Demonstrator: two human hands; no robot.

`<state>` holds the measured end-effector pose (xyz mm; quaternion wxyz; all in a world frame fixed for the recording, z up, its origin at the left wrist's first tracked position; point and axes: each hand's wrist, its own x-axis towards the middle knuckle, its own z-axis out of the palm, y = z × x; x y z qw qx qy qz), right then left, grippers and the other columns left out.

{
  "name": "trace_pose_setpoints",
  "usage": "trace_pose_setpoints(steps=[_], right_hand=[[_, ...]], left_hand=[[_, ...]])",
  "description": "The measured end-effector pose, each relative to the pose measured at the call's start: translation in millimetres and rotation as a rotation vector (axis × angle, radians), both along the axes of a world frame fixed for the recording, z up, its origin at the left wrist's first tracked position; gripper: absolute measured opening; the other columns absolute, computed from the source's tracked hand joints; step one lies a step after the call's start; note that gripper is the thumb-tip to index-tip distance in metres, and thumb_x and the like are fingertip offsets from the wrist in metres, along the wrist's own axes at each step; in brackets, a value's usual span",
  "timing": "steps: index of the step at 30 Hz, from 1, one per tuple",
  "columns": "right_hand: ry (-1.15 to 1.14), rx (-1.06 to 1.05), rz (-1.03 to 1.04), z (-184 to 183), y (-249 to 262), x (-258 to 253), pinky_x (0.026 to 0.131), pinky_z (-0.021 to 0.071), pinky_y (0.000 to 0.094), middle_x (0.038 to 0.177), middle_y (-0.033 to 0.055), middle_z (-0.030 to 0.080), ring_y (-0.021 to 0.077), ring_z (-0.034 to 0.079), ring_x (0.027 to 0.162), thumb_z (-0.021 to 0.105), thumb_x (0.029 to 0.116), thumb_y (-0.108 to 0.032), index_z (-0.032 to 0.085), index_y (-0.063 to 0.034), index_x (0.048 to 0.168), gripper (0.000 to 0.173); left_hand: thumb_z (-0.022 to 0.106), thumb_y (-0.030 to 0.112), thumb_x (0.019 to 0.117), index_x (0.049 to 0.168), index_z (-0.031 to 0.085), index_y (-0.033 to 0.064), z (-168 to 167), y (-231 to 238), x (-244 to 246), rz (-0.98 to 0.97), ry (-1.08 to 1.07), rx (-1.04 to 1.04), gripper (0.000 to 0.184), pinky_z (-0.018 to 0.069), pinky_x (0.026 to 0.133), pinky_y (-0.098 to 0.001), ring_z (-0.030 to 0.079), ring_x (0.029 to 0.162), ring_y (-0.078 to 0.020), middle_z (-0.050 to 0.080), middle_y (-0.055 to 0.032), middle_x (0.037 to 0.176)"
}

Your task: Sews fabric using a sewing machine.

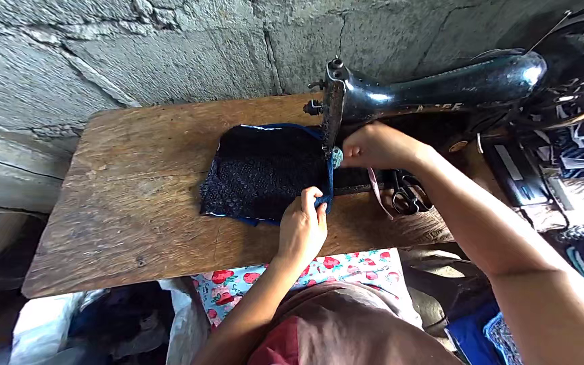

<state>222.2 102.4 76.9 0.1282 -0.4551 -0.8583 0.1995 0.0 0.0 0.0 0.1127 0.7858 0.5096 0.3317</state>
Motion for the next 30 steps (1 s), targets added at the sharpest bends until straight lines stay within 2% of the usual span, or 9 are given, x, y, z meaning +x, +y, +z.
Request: trace_pose_setpoints(steps=[1, 2, 4, 5, 7, 9, 17, 25, 30], right_hand=[[0.114, 0.075, 0.161, -11, -3, 1, 0.079, 0.0580, 0.0453, 0.086, 0.0097, 0.073, 0.0237, 0.071, 0.082, 0.075, 0.0911, -0.012, 0.075, -0.0029, 0.091, 0.009], [0.201, 0.143, 0.308, -21, -4, -1, 0.087, 0.0578, 0.0411, 0.094, 0.0080, 0.076, 0.0219, 0.072, 0.091, 0.075, 0.0882, -0.006, 0.078, -0.0041, 0.092, 0.005], [0.236, 0.182, 0.480, -35, -3, -7, 0.098, 0.0554, 0.0418, 0.111, 0.0103, 0.076, 0.0253, 0.071, 0.107, 0.069, 0.0892, 0.000, 0.080, -0.0053, 0.100, 0.016], [0.223, 0.169, 0.519, -39, -1, -9, 0.096, 0.0565, 0.0424, 0.114, 0.0112, 0.075, 0.0257, 0.071, 0.108, 0.067, 0.0898, 0.001, 0.080, -0.0053, 0.103, 0.020], [0.196, 0.119, 0.550, -40, 6, -12, 0.087, 0.0592, 0.0432, 0.110, 0.0119, 0.075, 0.0251, 0.073, 0.098, 0.067, 0.0893, 0.003, 0.079, -0.0047, 0.109, 0.025], [0.165, 0.085, 0.567, -38, 12, -15, 0.080, 0.0587, 0.0432, 0.100, 0.0136, 0.073, 0.0258, 0.071, 0.088, 0.070, 0.0880, 0.004, 0.079, -0.0038, 0.109, 0.024], [0.161, 0.118, 0.670, -32, 22, -17, 0.074, 0.0570, 0.0364, 0.089, 0.0119, 0.071, 0.0225, 0.068, 0.081, 0.073, 0.0870, -0.002, 0.082, -0.0037, 0.097, 0.014], [0.106, 0.085, 0.645, -29, 22, -18, 0.078, 0.0572, 0.0366, 0.094, 0.0115, 0.071, 0.0221, 0.069, 0.085, 0.068, 0.0901, 0.002, 0.079, -0.0024, 0.093, 0.012], [0.005, 0.035, 0.618, -22, 21, -21, 0.081, 0.0569, 0.0395, 0.097, 0.0117, 0.070, 0.0237, 0.069, 0.089, 0.065, 0.0928, 0.003, 0.077, -0.0018, 0.094, 0.013]], left_hand=[[0.060, 0.008, 0.0976, 0.114, 0.064, -0.0042, -4, 0, 2, 0.002, -0.002, 0.026, 0.021, 0.0586, 0.079, -0.0470, 0.071, 0.084, -0.0337, 0.070, -0.0184, 0.089], [0.057, 0.008, 0.0987, 0.113, 0.066, -0.0033, -7, 1, 3, 0.000, -0.001, 0.038, 0.020, 0.0588, 0.078, -0.0461, 0.072, 0.083, -0.0332, 0.070, -0.0179, 0.088], [0.057, 0.013, 0.1010, 0.114, 0.068, -0.0022, -8, 1, 4, -0.003, -0.012, 0.029, 0.023, 0.0594, 0.080, -0.0454, 0.073, 0.087, -0.0325, 0.072, -0.0178, 0.093], [0.061, 0.018, 0.1007, 0.115, 0.069, -0.0020, -9, 2, 3, -0.001, -0.025, 0.027, 0.026, 0.0597, 0.082, -0.0455, 0.073, 0.089, -0.0325, 0.073, -0.0181, 0.096], [0.068, 0.026, 0.0971, 0.115, 0.069, -0.0023, -11, 2, 2, 0.010, -0.052, 0.039, 0.033, 0.0600, 0.085, -0.0449, 0.074, 0.094, -0.0319, 0.073, -0.0187, 0.101], [0.072, 0.029, 0.0941, 0.111, 0.070, -0.0022, -13, 2, 0, 0.023, -0.069, 0.046, 0.036, 0.0604, 0.083, -0.0436, 0.073, 0.092, -0.0308, 0.072, -0.0188, 0.100], [0.079, 0.027, 0.0875, 0.098, 0.075, -0.0017, -12, 3, -2, 0.039, -0.132, 0.069, 0.031, 0.0605, 0.077, -0.0359, 0.072, 0.083, -0.0244, 0.072, -0.0157, 0.092], [0.078, 0.022, 0.0876, 0.090, 0.076, 0.0036, -9, 7, -2, 0.038, -0.186, 0.015, 0.019, 0.0594, 0.075, -0.0337, 0.072, 0.081, -0.0184, 0.073, -0.0094, 0.086], [0.075, 0.022, 0.0902, 0.088, 0.077, 0.0078, -8, 8, -1, 0.040, -0.167, -0.005, 0.014, 0.0582, 0.074, -0.0330, 0.069, 0.083, -0.0156, 0.071, -0.0059, 0.091]])
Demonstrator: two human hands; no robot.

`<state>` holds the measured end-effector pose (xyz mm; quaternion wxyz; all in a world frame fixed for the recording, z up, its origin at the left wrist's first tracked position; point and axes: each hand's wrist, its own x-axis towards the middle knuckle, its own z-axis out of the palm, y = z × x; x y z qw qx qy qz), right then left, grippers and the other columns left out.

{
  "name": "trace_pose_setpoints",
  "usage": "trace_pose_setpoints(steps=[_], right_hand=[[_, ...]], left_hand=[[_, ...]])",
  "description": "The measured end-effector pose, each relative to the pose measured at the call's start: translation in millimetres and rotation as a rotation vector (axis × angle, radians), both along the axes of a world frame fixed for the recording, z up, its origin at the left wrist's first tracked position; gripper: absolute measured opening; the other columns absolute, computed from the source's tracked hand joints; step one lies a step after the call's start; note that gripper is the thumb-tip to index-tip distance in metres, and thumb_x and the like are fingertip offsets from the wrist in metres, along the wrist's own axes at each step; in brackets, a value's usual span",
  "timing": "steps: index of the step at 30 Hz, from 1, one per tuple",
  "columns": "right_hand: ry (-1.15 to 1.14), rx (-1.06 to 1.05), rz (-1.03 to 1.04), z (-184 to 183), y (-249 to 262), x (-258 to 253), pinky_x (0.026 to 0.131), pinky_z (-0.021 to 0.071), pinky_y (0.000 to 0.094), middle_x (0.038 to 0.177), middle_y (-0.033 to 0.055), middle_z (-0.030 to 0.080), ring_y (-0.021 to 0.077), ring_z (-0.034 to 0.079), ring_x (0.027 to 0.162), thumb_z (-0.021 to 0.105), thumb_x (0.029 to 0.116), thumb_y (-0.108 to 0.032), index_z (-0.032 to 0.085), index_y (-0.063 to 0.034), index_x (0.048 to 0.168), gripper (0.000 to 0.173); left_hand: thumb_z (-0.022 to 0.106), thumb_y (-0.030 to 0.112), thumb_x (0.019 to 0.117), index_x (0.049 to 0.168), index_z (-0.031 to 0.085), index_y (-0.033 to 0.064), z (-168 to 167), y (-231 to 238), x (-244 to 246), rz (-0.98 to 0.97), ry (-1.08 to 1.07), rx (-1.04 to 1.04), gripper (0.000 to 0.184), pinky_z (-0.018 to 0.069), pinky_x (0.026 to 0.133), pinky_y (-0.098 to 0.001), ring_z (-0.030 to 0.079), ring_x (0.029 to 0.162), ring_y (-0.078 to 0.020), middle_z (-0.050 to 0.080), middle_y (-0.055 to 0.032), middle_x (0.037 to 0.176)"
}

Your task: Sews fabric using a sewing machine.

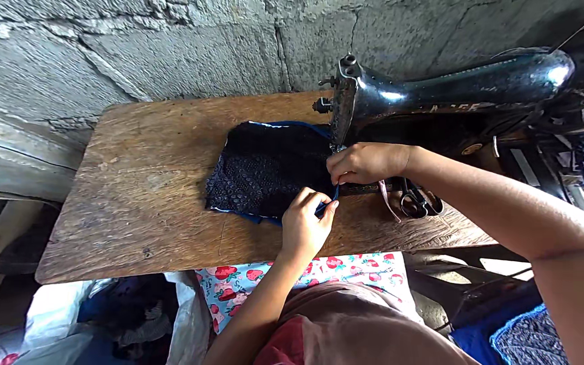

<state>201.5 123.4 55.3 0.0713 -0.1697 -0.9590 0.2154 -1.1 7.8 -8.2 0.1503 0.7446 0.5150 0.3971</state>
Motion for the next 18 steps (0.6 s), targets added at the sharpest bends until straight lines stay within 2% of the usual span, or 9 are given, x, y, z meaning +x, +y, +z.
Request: trace_pose_setpoints(steps=[2, 4, 6, 9, 14, 18], right_hand=[[-0.050, 0.012, -0.004, 4, -1, -1, 0.081, 0.0574, 0.0412, 0.100, 0.0104, 0.071, 0.0235, 0.069, 0.090, 0.065, 0.0933, 0.002, 0.076, -0.0029, 0.095, 0.012], [-0.099, 0.015, -0.008, 9, -3, -2, 0.081, 0.0572, 0.0430, 0.100, 0.0101, 0.070, 0.0242, 0.069, 0.091, 0.065, 0.0930, 0.003, 0.075, -0.0031, 0.094, 0.012], [-0.151, 0.008, -0.018, 14, -6, -3, 0.081, 0.0564, 0.0442, 0.099, 0.0110, 0.069, 0.0256, 0.068, 0.091, 0.064, 0.0927, 0.004, 0.074, -0.0024, 0.094, 0.012], [-0.130, -0.010, -0.011, 12, -7, -3, 0.080, 0.0568, 0.0463, 0.097, 0.0139, 0.070, 0.0287, 0.069, 0.090, 0.061, 0.0938, 0.006, 0.074, 0.0001, 0.095, 0.014], [-0.140, -0.049, -0.056, 7, -10, -6, 0.084, 0.0547, 0.0425, 0.099, 0.0141, 0.067, 0.0270, 0.066, 0.093, 0.060, 0.0934, 0.004, 0.072, 0.0002, 0.098, 0.014], [-0.075, -0.057, -0.028, 0, -7, -2, 0.079, 0.0537, 0.0399, 0.094, 0.0131, 0.065, 0.0250, 0.064, 0.088, 0.065, 0.0887, 0.002, 0.073, -0.0001, 0.089, 0.009]], left_hand=[[0.074, 0.021, 0.0916, 0.090, 0.076, 0.0077, 3, -2, 2, 0.009, 0.040, -0.029, 0.014, 0.0583, 0.075, -0.0365, 0.069, 0.085, -0.0178, 0.071, -0.0063, 0.093], [0.074, 0.022, 0.0914, 0.092, 0.075, 0.0065, 6, -4, 5, 0.044, 0.091, -0.054, 0.016, 0.0579, 0.073, -0.0408, 0.071, 0.081, -0.0215, 0.073, -0.0074, 0.086], [0.075, 0.026, 0.0901, 0.093, 0.076, 0.0062, 7, -5, 7, 0.075, 0.121, -0.051, 0.020, 0.0574, 0.069, -0.0419, 0.071, 0.076, -0.0226, 0.073, -0.0074, 0.080], [0.074, 0.028, 0.0916, 0.090, 0.078, 0.0073, 5, -5, 7, 0.064, 0.123, -0.045, 0.021, 0.0574, 0.068, -0.0429, 0.072, 0.076, -0.0228, 0.074, -0.0072, 0.081], [0.068, 0.024, 0.0949, 0.087, 0.078, 0.0072, 1, -6, 8, 0.044, 0.134, 0.004, 0.021, 0.0576, 0.067, -0.0429, 0.072, 0.077, -0.0236, 0.074, -0.0073, 0.081], [0.065, 0.023, 0.0935, 0.085, 0.077, 0.0085, 0, -6, 9, 0.055, 0.131, 0.029, 0.021, 0.0560, 0.063, -0.0397, 0.071, 0.071, -0.0205, 0.073, -0.0050, 0.076]])
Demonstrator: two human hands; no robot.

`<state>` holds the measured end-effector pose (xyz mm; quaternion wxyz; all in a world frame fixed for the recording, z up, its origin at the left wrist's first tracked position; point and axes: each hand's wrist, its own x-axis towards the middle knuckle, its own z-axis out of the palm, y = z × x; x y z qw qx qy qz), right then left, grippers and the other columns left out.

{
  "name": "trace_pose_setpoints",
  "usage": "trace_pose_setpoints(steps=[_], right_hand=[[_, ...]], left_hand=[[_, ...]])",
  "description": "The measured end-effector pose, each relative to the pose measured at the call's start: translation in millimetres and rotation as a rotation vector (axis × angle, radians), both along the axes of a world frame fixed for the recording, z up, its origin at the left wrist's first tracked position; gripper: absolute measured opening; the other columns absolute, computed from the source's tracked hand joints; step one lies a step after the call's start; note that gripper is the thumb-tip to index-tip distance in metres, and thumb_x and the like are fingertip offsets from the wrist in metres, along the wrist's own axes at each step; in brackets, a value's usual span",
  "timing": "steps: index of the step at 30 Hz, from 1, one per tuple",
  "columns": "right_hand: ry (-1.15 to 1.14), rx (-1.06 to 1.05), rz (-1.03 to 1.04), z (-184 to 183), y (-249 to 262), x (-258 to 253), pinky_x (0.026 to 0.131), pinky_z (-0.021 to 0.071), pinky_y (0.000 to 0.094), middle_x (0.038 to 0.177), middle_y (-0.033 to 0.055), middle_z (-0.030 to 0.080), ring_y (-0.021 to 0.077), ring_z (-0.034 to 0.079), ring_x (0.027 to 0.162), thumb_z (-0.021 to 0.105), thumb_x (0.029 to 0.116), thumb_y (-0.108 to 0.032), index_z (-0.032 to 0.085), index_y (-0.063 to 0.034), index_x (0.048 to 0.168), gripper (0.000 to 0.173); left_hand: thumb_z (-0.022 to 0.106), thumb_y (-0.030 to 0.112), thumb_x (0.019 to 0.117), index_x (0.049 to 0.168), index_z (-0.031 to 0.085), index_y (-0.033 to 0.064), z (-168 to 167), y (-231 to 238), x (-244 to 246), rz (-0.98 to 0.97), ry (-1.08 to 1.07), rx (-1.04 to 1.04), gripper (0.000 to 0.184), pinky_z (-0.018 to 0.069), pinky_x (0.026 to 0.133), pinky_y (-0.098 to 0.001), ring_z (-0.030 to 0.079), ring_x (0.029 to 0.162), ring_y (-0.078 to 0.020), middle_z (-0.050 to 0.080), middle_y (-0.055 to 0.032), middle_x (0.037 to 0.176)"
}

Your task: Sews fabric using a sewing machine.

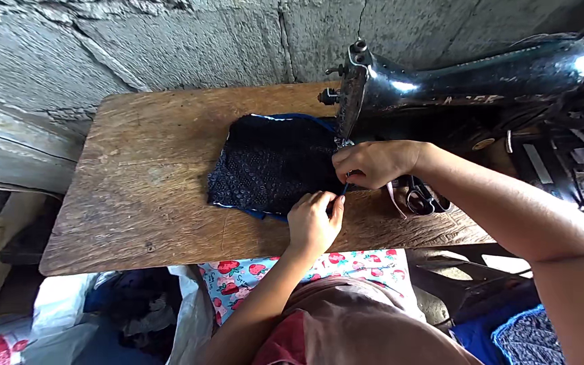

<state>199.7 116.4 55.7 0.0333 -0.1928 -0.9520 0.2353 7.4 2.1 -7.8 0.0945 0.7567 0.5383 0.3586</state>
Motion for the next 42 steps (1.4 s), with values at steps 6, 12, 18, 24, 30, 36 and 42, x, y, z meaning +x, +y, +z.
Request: trace_pose_setpoints(steps=[6, 12, 18, 24, 30, 36, 42], right_hand=[[0.067, 0.109, -0.013, -13, -2, -2, 0.085, 0.0517, 0.0452, 0.091, 0.0126, 0.068, 0.0302, 0.065, 0.092, 0.060, 0.0933, -0.004, 0.071, -0.0024, 0.092, 0.011], [0.161, 0.334, -0.429, -28, -56, -27, 0.086, 0.0581, 0.0488, 0.111, 0.0198, 0.067, 0.0371, 0.066, 0.107, 0.066, 0.0905, -0.001, 0.071, 0.0014, 0.095, 0.007], [0.240, 0.523, -0.679, -59, -110, -46, 0.096, 0.0577, 0.0438, 0.120, 0.0217, 0.072, 0.0347, 0.070, 0.115, 0.058, 0.0944, 0.000, 0.074, 0.0068, 0.107, 0.022], [0.280, 0.550, -0.731, -74, -116, -37, 0.098, 0.0533, 0.0438, 0.125, 0.0128, 0.071, 0.0306, 0.064, 0.121, 0.056, 0.0992, -0.008, 0.075, -0.0035, 0.117, 0.026], [0.272, 0.508, -0.687, -74, -119, -32, 0.103, 0.0510, 0.0453, 0.131, 0.0120, 0.070, 0.0309, 0.064, 0.124, 0.053, 0.1010, -0.012, 0.073, -0.0042, 0.123, 0.031], [0.284, 0.489, -0.696, -74, -123, -26, 0.106, 0.0497, 0.0454, 0.133, 0.0121, 0.068, 0.0303, 0.063, 0.127, 0.053, 0.1007, -0.015, 0.073, -0.0033, 0.124, 0.032], [0.292, 0.448, -0.767, -77, -129, -17, 0.104, 0.0511, 0.0482, 0.130, 0.0136, 0.069, 0.0322, 0.063, 0.125, 0.055, 0.1009, -0.020, 0.072, -0.0046, 0.125, 0.033]], left_hand=[[0.063, 0.021, 0.0937, 0.080, 0.075, 0.0063, 8, 1, 2, 0.043, 0.084, -0.056, 0.023, 0.0524, 0.054, -0.0425, 0.068, 0.061, -0.0229, 0.068, -0.0073, 0.066], [0.070, 0.033, 0.0949, 0.091, 0.074, 0.0020, 58, 22, -8, -0.025, 0.370, -0.496, 0.031, 0.0515, 0.078, -0.0594, 0.070, 0.092, -0.0385, 0.073, -0.0179, 0.089], [0.068, 0.033, 0.0877, 0.137, 0.063, 0.0135, 33, 77, -40, -0.634, 0.444, -0.020, 0.053, 0.0329, 0.112, -0.0663, 0.053, 0.135, -0.0366, 0.059, -0.0154, 0.140], [0.054, 0.053, 0.0941, 0.132, 0.070, 0.0196, 13, 100, -53, -0.750, 0.396, 0.052, 0.053, 0.0275, 0.116, -0.0654, 0.049, 0.142, -0.0325, 0.061, -0.0090, 0.144], [0.061, 0.052, 0.0932, 0.125, 0.075, 0.0183, 2, 96, -61, -0.692, 0.275, 0.079, 0.048, 0.0312, 0.116, -0.0626, 0.053, 0.138, -0.0326, 0.064, -0.0105, 0.140], [0.062, 0.049, 0.0939, 0.123, 0.077, 0.0191, 1, 87, -56, -0.644, 0.270, 0.096, 0.044, 0.0342, 0.115, -0.0624, 0.054, 0.138, -0.0337, 0.067, -0.0107, 0.136], [0.065, 0.041, 0.0942, 0.124, 0.076, 0.0194, -2, 70, -44, -0.559, 0.214, 0.090, 0.038, 0.0365, 0.113, -0.0638, 0.056, 0.135, -0.0341, 0.068, -0.0104, 0.133]])
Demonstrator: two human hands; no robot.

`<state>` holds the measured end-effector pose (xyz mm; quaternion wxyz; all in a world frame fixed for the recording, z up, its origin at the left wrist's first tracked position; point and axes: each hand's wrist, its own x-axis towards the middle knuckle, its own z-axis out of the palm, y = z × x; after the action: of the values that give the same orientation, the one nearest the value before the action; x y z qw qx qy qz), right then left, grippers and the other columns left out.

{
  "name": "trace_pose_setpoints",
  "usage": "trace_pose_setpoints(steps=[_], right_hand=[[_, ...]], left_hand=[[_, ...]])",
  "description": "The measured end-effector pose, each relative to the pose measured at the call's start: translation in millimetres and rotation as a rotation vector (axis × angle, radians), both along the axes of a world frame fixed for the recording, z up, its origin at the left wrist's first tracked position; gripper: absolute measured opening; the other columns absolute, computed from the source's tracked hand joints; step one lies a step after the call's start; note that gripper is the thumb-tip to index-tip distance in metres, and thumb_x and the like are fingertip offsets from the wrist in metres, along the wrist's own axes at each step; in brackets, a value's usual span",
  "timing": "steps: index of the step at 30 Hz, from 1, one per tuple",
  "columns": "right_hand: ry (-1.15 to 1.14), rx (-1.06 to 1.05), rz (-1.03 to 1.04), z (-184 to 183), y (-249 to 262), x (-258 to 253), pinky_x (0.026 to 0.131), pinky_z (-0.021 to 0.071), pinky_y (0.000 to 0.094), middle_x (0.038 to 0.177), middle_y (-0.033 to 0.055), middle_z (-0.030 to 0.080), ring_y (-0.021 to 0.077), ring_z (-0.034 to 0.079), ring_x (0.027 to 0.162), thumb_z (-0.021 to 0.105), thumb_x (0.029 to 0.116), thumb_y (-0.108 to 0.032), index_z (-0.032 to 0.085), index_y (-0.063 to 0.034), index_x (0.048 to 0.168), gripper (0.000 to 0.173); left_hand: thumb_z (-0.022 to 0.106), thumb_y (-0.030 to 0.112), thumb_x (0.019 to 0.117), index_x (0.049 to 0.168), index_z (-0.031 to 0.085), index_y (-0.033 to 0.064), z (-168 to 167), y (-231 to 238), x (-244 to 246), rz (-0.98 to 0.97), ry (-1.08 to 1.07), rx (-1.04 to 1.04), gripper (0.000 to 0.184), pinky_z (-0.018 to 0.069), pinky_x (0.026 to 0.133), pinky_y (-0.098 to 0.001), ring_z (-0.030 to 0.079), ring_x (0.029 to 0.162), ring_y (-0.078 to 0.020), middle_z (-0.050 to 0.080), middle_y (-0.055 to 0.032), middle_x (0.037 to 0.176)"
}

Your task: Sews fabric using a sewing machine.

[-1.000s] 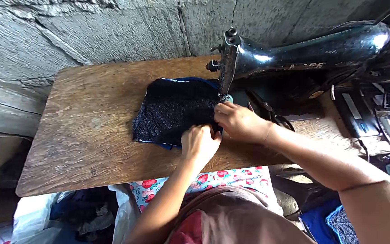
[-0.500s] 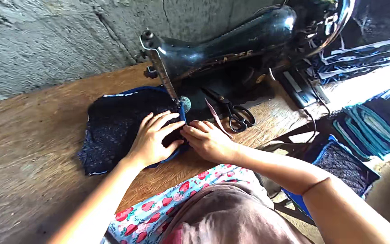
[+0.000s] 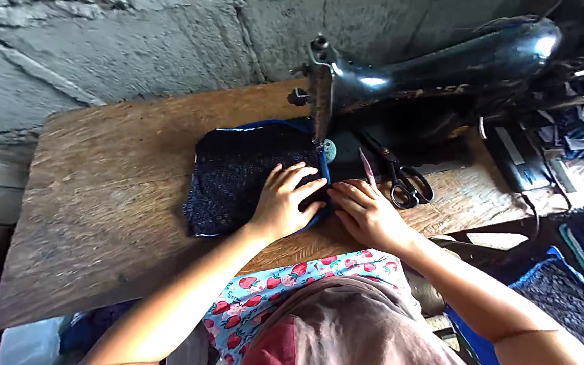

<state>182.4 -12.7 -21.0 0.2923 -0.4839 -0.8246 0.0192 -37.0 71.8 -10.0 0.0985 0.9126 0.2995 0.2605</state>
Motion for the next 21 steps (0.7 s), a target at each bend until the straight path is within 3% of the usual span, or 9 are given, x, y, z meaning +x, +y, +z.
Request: trace_pose_setpoints(steps=[4, 6, 10, 21], right_hand=[[0.006, 0.010, -0.031, 0, -3, 2, 0.103, 0.0508, 0.0492, 0.127, 0.0137, 0.070, 0.0330, 0.064, 0.123, 0.055, 0.1007, -0.021, 0.074, -0.0058, 0.122, 0.032], [0.020, 0.030, -0.048, 2, -2, 3, 0.101, 0.0510, 0.0482, 0.124, 0.0127, 0.071, 0.0322, 0.064, 0.121, 0.056, 0.1005, -0.021, 0.076, -0.0078, 0.117, 0.029], [0.072, 0.105, -0.080, 8, -6, 14, 0.101, 0.0502, 0.0457, 0.117, 0.0099, 0.073, 0.0285, 0.065, 0.116, 0.057, 0.1006, -0.019, 0.078, -0.0103, 0.109, 0.024], [0.159, 0.247, -0.366, 21, -21, 72, 0.098, 0.0483, 0.0436, 0.107, 0.0149, 0.074, 0.0304, 0.065, 0.109, 0.060, 0.0998, -0.015, 0.077, -0.0034, 0.102, 0.021]], left_hand=[[0.064, 0.038, 0.0957, 0.119, 0.078, 0.0187, 0, -4, 3, -0.029, -0.011, 0.013, 0.033, 0.0373, 0.114, -0.0611, 0.056, 0.135, -0.0309, 0.063, -0.0116, 0.141], [0.061, 0.037, 0.0983, 0.120, 0.077, 0.0163, -1, -4, 4, -0.050, 0.011, 0.027, 0.035, 0.0363, 0.116, -0.0592, 0.054, 0.139, -0.0268, 0.060, -0.0072, 0.147], [0.058, 0.040, 0.0999, 0.123, 0.077, 0.0183, -3, -2, 1, -0.056, 0.029, 0.039, 0.037, 0.0376, 0.114, -0.0596, 0.056, 0.137, -0.0261, 0.069, -0.0012, 0.136], [0.061, 0.042, 0.0982, 0.122, 0.077, 0.0199, -4, 3, 1, -0.044, 0.019, 0.037, 0.037, 0.0382, 0.114, -0.0574, 0.058, 0.136, -0.0245, 0.070, -0.0002, 0.134]])
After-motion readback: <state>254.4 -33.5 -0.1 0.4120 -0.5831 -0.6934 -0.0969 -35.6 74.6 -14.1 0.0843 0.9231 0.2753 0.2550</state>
